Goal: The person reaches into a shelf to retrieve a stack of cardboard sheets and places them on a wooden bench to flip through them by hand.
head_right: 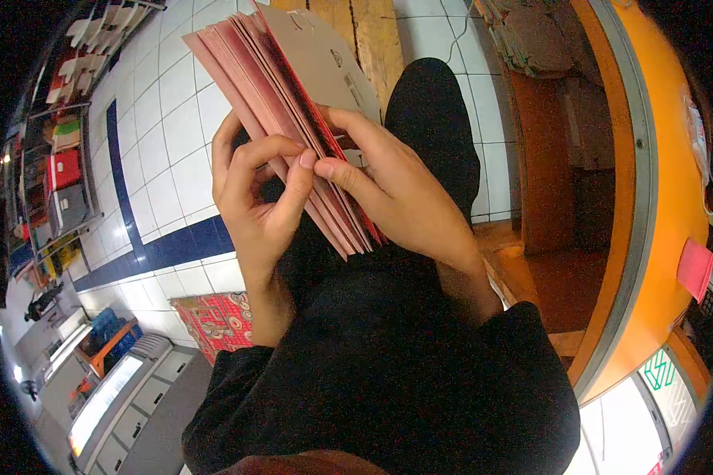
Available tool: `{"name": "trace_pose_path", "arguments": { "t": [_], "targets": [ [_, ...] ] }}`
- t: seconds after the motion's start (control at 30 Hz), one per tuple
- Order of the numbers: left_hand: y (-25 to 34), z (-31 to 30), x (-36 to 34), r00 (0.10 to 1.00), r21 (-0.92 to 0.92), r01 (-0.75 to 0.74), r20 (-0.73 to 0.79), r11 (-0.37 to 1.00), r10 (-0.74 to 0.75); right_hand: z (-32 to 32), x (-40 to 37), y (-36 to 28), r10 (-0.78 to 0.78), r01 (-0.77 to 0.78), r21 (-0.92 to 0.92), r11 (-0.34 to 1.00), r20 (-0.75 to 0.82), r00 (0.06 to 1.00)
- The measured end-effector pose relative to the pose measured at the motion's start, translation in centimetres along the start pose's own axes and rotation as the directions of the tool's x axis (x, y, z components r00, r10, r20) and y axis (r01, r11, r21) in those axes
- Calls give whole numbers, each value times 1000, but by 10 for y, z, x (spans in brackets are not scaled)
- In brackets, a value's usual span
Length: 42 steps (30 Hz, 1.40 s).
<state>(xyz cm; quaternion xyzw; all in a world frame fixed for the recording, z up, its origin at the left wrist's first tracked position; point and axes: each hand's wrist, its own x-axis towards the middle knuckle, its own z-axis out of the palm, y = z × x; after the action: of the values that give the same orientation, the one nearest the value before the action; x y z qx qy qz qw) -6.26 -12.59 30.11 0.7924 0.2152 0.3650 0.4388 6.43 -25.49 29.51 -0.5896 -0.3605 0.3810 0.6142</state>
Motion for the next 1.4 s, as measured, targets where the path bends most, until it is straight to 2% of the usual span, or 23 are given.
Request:
{"name": "trace_pose_path", "arguments": {
  "t": [0.07,0.17,0.23,0.5,0.67,0.77,1.1,1.17,1.2,1.27,1.4],
  "targets": [
    [-2,-1,0,999,97,-36,-5,995,37,0,0,-1,-14,14,3,1000,-2,1000],
    [-5,-3,-1,998,109,-45,49,993,40,-1,-1,-3,33,-33,36,999,6,999],
    [-7,-2,-1,998,103,-64,35,993,61,-2,0,0,-29,29,-51,998,8,1000],
    [-2,-1,0,999,60,-40,15,997,39,-1,-1,-2,11,-11,-12,1000,4,1000],
    [-6,-3,0,994,167,-104,62,981,95,-1,-1,-2,16,-15,-13,1000,4,1000],
    [-4,-1,-1,999,90,-54,11,994,53,-1,-1,-2,5,-6,-20,1000,-4,1000],
    [-3,-1,-2,998,92,-55,-4,994,56,-1,-2,-4,50,-50,-15,999,4,999],
    [-1,-1,-4,1000,-5,14,8,1000,-14,-1,-2,-4,32,-32,-41,999,5,999],
    [-1,-1,-3,1000,-5,14,8,1000,-13,-1,-2,-4,22,-21,-53,998,4,1000],
    [-3,-2,0,994,13,-103,43,995,102,-1,-1,-4,13,-12,-66,998,5,1000],
    [0,-4,-1,996,17,-32,80,999,31,1,-2,-4,20,-19,-37,999,3,1000]
  ]
}}
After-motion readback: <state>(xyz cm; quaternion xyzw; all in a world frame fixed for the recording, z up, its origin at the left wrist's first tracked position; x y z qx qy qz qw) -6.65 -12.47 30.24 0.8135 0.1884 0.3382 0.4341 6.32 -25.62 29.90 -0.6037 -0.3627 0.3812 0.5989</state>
